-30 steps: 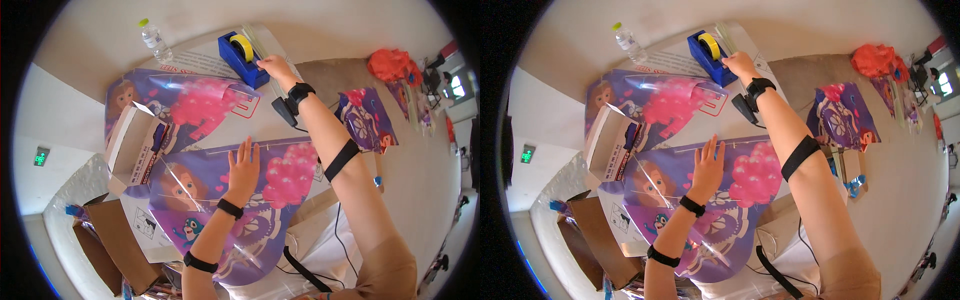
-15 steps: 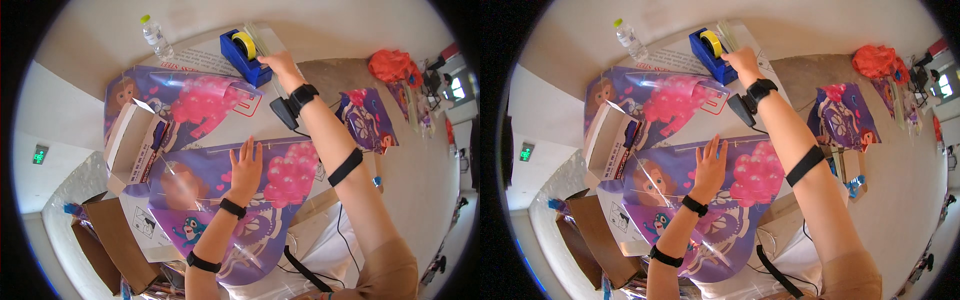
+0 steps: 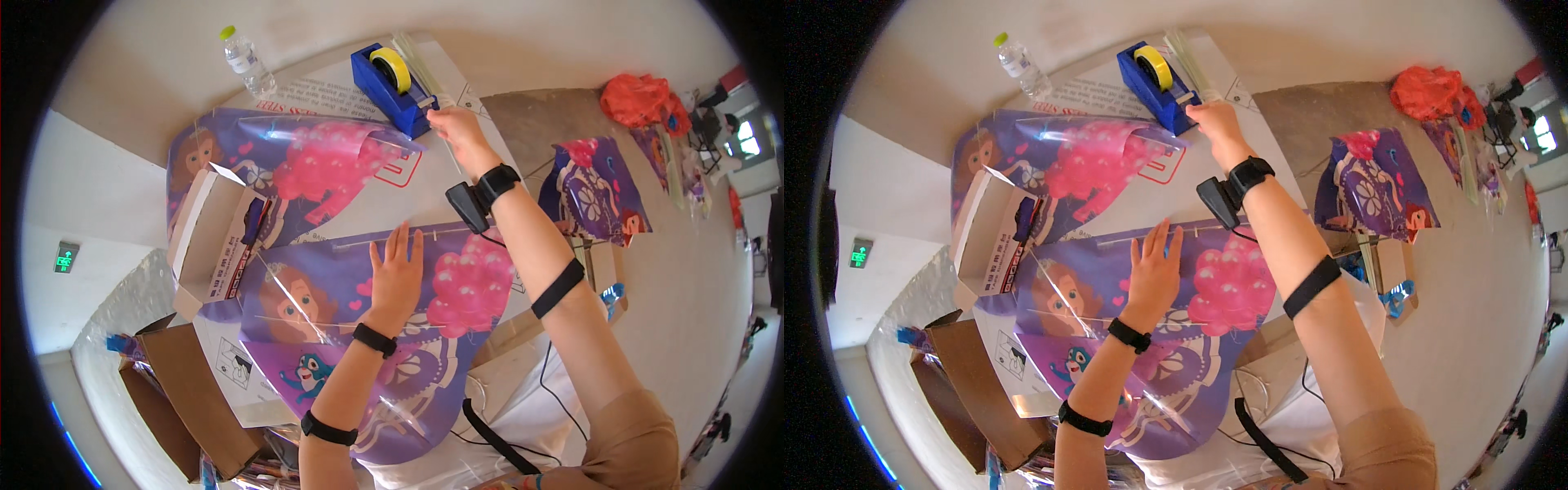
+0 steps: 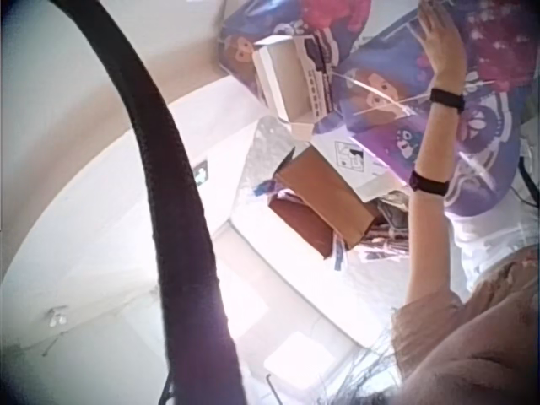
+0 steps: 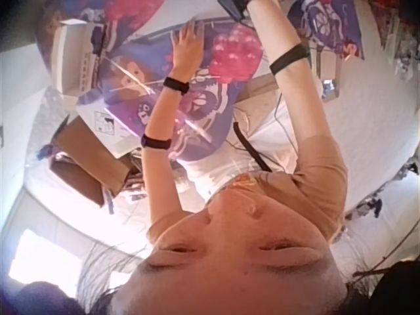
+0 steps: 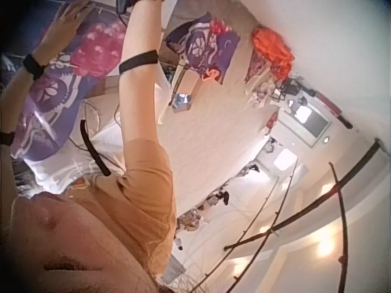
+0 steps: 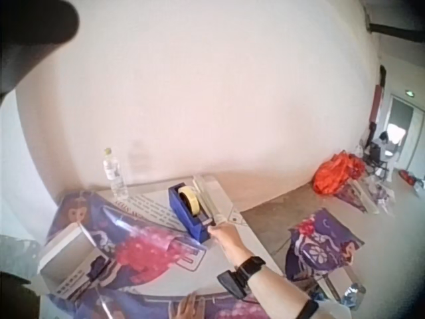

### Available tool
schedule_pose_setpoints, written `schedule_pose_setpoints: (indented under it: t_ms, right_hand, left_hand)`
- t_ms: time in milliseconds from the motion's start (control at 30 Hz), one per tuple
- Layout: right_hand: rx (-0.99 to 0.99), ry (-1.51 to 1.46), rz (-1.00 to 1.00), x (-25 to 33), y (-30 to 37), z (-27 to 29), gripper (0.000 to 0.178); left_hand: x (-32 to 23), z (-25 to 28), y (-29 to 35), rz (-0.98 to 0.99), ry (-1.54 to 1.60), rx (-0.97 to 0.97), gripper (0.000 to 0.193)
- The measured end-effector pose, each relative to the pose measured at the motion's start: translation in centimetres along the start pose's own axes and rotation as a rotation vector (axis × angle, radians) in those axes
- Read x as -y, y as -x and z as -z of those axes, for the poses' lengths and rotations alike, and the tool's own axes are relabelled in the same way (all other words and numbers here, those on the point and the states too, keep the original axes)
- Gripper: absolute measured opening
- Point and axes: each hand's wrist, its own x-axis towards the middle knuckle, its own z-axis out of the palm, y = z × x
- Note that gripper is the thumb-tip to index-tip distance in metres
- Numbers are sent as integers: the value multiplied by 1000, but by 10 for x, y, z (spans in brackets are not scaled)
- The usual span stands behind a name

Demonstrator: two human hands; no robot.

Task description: Assembling a plastic kite by inserting supporting rods and securing parts with tape.

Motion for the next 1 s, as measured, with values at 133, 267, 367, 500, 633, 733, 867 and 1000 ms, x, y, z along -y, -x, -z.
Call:
schedule_pose_setpoints:
  t_ms: [133,267,367,500,633,733,867,1000]
  right_hand:
    - [-107,96,161,-22,-7,-4,19]
    - [-240,308,234,-39,4,24,20]
    - [-225,23,374,-29,72,11,18]
    - [-167,-63,301,-20,160,39,19]
    - [-168,-15,59,-66,193,62,22]
    - [-185,-55,-37,-71,203,56,36]
    - [-382,-115,-47,-68,198,37,43]
    - [-405,-111,-125,-66,196,34,33]
  left_hand:
    - [-1,2,-1,2,10,-4,59]
    - [-4,3,-11,-36,-18,5,55]
    - [5,1,7,-2,-41,49,55]
    - [1,8,-1,-7,-94,76,57]
    - [-7,12,-12,5,-51,107,59]
    - [-10,6,-18,-25,-35,8,57]
    - [-22,-1,-26,-129,147,-61,56]
    - [-27,-6,-27,-105,203,-79,60]
